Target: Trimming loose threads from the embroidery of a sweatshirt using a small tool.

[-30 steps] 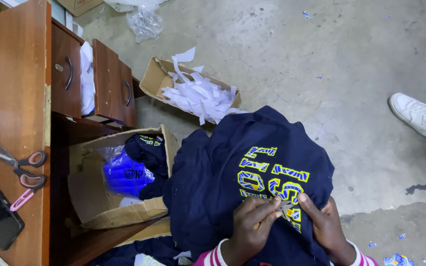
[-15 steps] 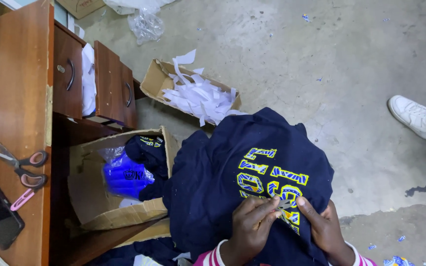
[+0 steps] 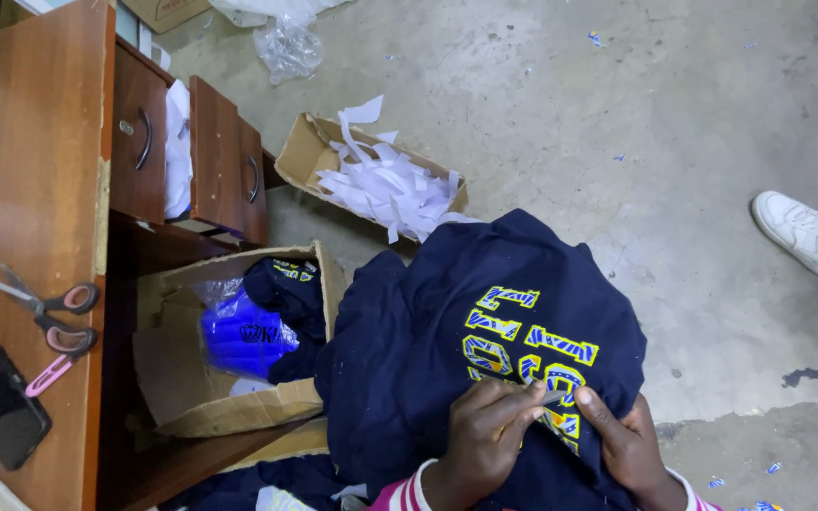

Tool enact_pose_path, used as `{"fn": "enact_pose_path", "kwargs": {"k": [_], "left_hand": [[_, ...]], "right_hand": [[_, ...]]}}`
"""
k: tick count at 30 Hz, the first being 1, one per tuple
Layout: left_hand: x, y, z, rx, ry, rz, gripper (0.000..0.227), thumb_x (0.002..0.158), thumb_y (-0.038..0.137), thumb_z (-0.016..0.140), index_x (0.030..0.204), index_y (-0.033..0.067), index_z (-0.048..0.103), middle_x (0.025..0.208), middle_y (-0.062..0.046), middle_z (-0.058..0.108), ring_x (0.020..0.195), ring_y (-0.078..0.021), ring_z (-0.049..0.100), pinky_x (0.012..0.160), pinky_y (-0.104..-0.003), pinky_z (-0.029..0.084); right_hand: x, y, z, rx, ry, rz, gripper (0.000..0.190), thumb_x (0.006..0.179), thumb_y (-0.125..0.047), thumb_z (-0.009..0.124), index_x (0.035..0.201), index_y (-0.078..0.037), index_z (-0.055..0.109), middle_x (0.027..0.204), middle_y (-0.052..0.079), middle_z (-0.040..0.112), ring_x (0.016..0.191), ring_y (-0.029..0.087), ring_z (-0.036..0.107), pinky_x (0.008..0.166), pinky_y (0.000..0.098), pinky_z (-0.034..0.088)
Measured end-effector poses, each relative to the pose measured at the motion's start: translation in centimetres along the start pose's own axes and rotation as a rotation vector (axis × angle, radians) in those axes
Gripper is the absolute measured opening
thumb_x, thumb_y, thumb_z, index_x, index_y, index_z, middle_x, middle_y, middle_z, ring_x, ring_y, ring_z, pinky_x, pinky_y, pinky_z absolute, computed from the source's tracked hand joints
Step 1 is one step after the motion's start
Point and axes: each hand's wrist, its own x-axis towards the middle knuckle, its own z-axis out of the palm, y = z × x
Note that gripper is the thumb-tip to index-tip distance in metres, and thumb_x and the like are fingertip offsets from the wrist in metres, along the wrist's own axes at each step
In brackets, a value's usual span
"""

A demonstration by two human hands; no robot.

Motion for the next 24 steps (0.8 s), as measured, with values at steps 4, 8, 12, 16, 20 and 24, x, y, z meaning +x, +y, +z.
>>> {"fn": "enact_pose_path", "kwargs": {"k": [4, 8, 12, 16, 20, 24], "left_hand": [[1.0, 0.4, -1.1, -0.077, -0.046, -0.059, 0.036, 0.091, -0.003, 0.075, 0.127, -0.0014, 0.07, 0.104, -0.014, 0.067, 0.084, -0.0248, 0.065, 0.077, -0.036, 0.056], [1.2, -0.3, -1.0, -0.136, -0.139, -0.094, 0.038, 0.093, 0.006, 0.07, 0.13, -0.0001, 0.066, 0.114, -0.016, 0.07, 0.094, -0.0288, 0.064, 0.087, -0.04, 0.056], [-1.4, -7.4, 2.8, -0.427, -0.692, -0.175, 0.038, 0.102, 0.019, 0.07, 0.137, 0.0081, 0.068, 0.118, -0.004, 0.065, 0.098, -0.0168, 0.062, 0.095, -0.03, 0.052], [1.9, -16.9, 3.6, -0.865, -0.679, -0.151, 0.047, 0.117, 0.042, 0.058, 0.157, 0.0164, 0.059, 0.149, -0.002, 0.07, 0.135, -0.0166, 0.07, 0.123, -0.034, 0.056], [7.3, -20.0, -2.6, 0.327, 0.131, 0.037, 0.05, 0.094, -0.016, 0.049, 0.144, -0.0148, 0.044, 0.168, -0.044, 0.024, 0.159, -0.0581, 0.027, 0.128, -0.055, 0.031], [5.5, -36.3, -8.8, -0.721, 0.554, -0.225, 0.038, 0.104, 0.019, 0.063, 0.136, -0.0016, 0.06, 0.128, -0.015, 0.068, 0.106, -0.0235, 0.072, 0.089, -0.032, 0.059]], "right_hand": [[0.8, -1.0, -0.5, -0.048, 0.021, 0.167, 0.037, 0.099, 0.001, 0.056, 0.129, 0.019, 0.068, 0.116, 0.03, 0.082, 0.093, 0.035, 0.076, 0.08, 0.0455, 0.059], [4.9, 4.0, -5.7, -0.28, -0.045, 0.178, 0.033, 0.091, 0.004, 0.07, 0.12, 0.019, 0.075, 0.111, 0.027, 0.084, 0.09, 0.031, 0.075, 0.078, 0.0423, 0.059], [13.2, 12.5, -17.4, -0.8, -0.204, 0.337, 0.026, 0.079, -0.004, 0.083, 0.081, 0.022, 0.088, 0.066, 0.02, 0.083, 0.059, 0.024, 0.065, 0.051, 0.0385, 0.054], [19.7, 16.4, -23.2, -0.787, -0.262, 0.296, 0.025, 0.082, -0.004, 0.079, 0.089, 0.02, 0.084, 0.073, 0.021, 0.08, 0.065, 0.026, 0.063, 0.056, 0.0401, 0.052], [28.5, 13.5, -22.6, -0.775, -0.296, 0.233, 0.025, 0.085, -0.004, 0.075, 0.096, 0.018, 0.079, 0.081, 0.021, 0.076, 0.071, 0.027, 0.061, 0.061, 0.0418, 0.05], [32.4, 8.9, -20.5, -0.757, -0.29, 0.219, 0.026, 0.087, -0.004, 0.071, 0.103, 0.017, 0.075, 0.088, 0.022, 0.073, 0.077, 0.029, 0.059, 0.066, 0.0435, 0.048]]}}
